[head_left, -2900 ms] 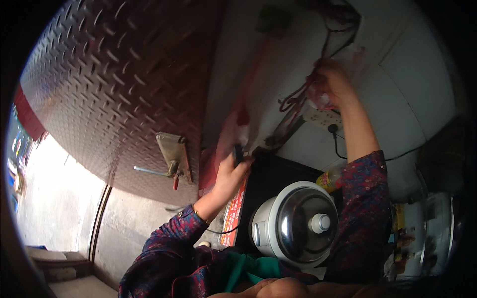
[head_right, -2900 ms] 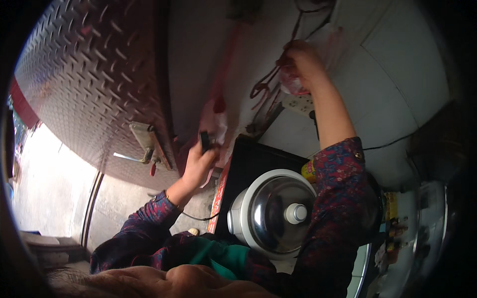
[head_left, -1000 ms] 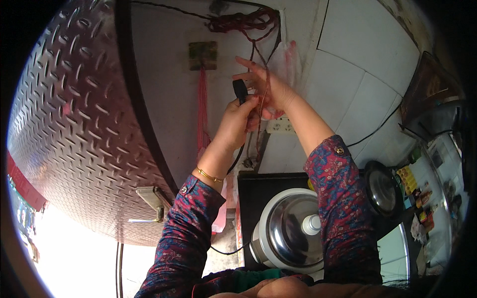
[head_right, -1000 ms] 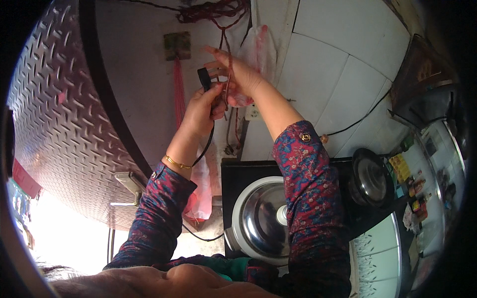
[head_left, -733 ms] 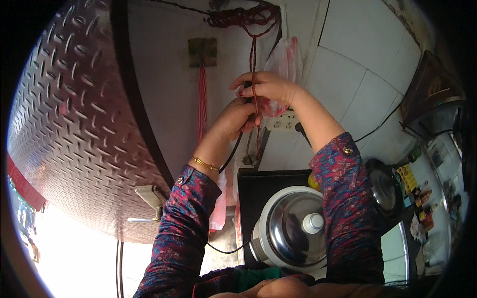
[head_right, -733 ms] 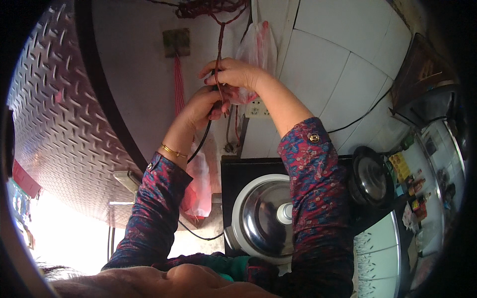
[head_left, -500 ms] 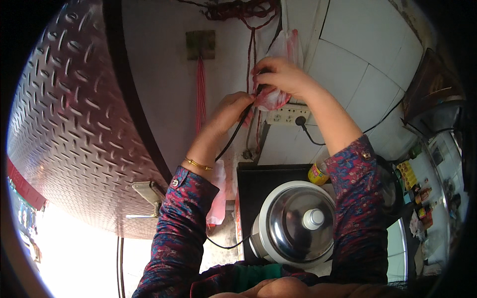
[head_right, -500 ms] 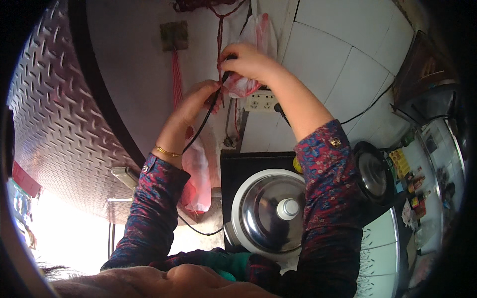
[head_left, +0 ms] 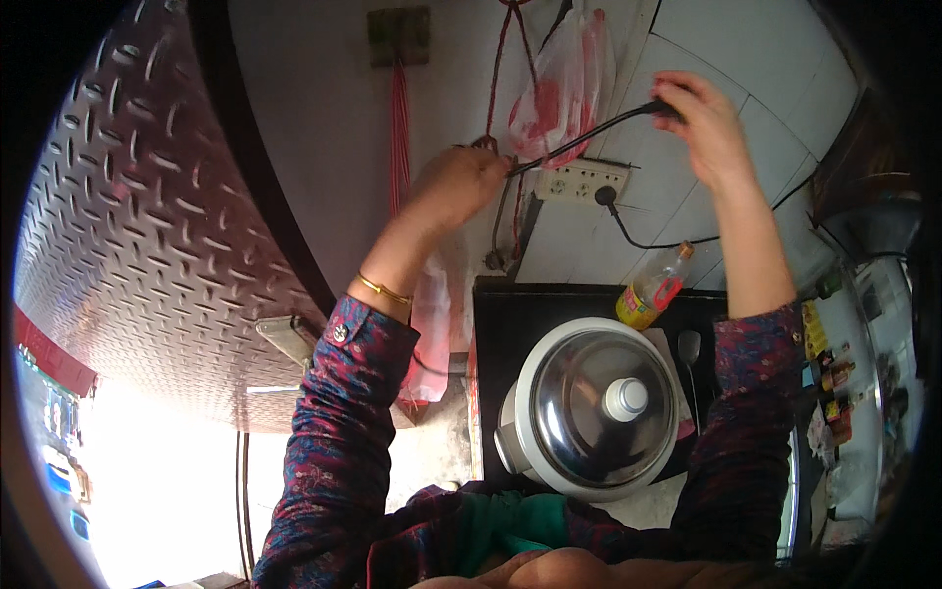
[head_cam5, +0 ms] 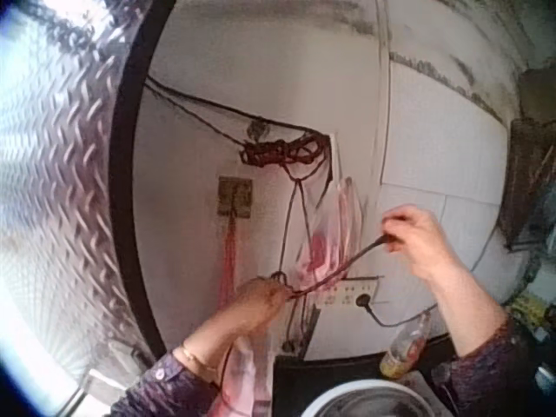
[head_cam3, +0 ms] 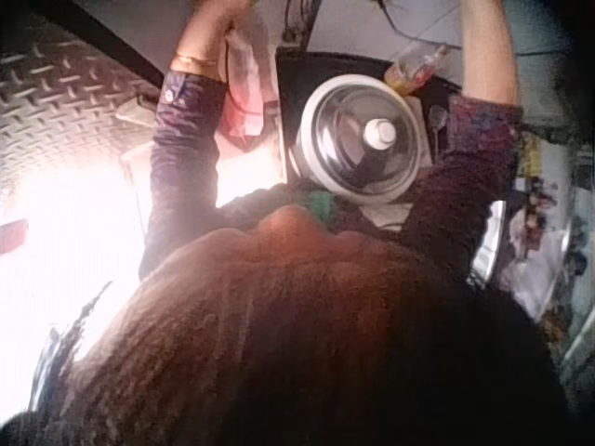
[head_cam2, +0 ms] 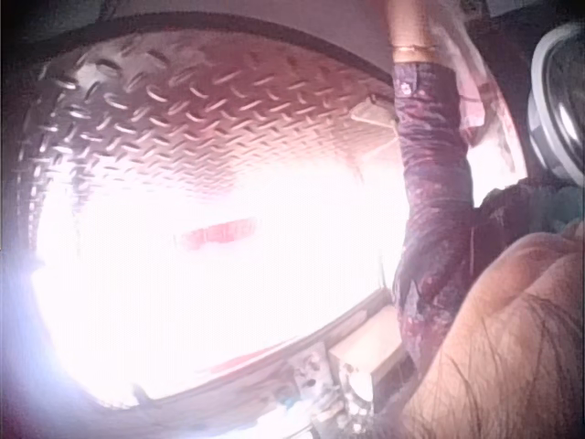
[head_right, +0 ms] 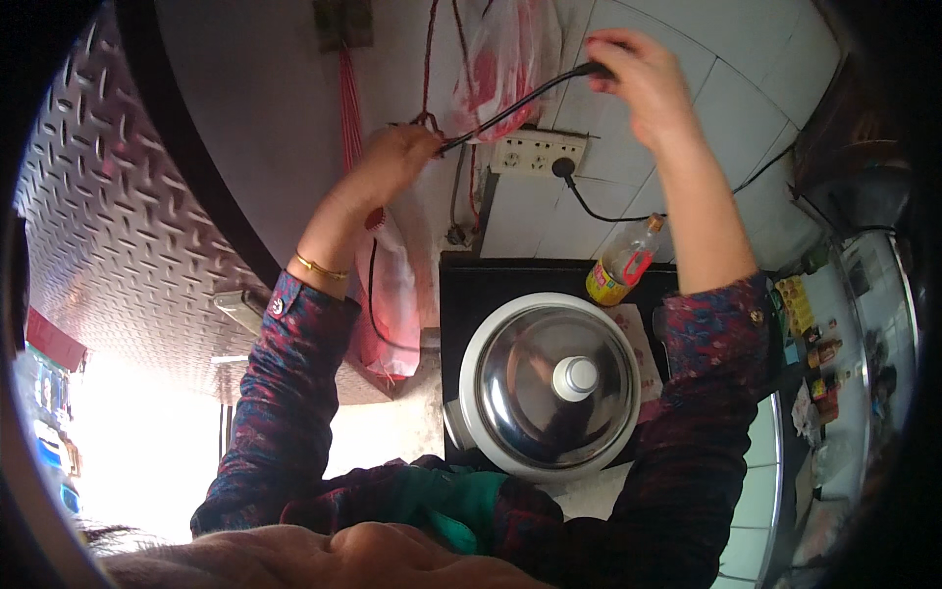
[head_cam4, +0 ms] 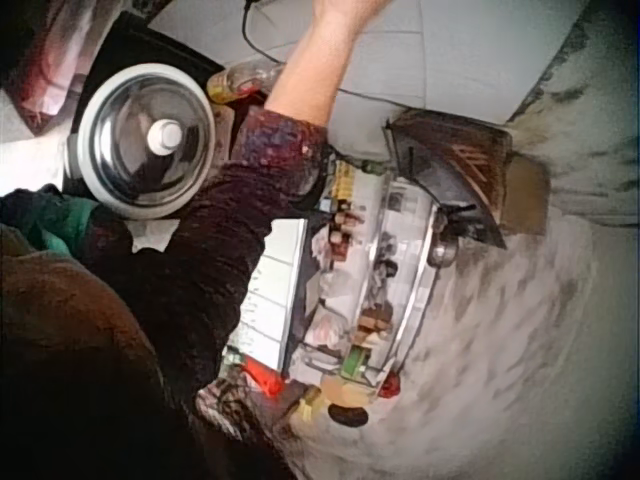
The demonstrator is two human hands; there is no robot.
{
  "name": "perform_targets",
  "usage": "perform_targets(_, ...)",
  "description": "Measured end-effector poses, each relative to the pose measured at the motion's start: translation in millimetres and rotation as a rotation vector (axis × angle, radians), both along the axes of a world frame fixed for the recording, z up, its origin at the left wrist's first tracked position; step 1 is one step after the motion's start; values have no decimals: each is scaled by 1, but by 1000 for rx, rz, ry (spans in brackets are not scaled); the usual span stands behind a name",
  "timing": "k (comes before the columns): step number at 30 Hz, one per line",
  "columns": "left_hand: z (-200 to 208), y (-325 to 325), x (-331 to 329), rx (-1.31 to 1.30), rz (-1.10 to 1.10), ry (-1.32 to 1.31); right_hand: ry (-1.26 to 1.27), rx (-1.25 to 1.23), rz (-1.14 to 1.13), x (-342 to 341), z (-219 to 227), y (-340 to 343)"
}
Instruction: The person plugs in a rice cooker, then transfers a simmering stew from a wok into the rice cooker using a ladle. They place the rice cooker insert back into the base and plug it in. The person then uses a spatula to scrape remaining stew from the wok into a small pan.
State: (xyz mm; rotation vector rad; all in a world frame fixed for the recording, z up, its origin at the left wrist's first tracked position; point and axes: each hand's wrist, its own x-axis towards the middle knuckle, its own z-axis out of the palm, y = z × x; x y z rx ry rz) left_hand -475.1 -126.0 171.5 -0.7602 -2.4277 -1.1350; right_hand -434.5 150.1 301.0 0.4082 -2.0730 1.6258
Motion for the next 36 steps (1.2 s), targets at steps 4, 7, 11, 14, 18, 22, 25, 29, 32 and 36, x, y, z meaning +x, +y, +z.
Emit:
perform_targets(4,-15,-21,-20,108,33,-24,-9,-127,-47,24,-4,53)
perform_targets(7,-22,-29,-26,70,171,-42,-116,-224,-98,40,-26,94)
perform_targets(11,-22,-32,-23,90,241,-82,-390,-288,-99,55,-80,137)
perform_targets(14,-20,-29,-19,17,374,-33,-544,-265,-105,54,-137,147)
perform_targets(18,-21,-25,-20,-24,488,16,-738,-321,-10,51,-202,132)
perform_targets(22,-28,-24,-28,-413,537,406,-1036,-109,32,25,-243,88)
perform_targets(25,-41,-22,-24,43,402,235,-1071,237,16,16,-256,53)
perform_targets(29,-46,-31,-9,-33,227,344,-787,383,98,43,-221,30)
perform_targets(32,-49,-28,14,217,105,181,-728,449,270,89,-172,28)
perform_targets(36,-51,-19,54,204,126,249,-576,878,218,165,-153,16)
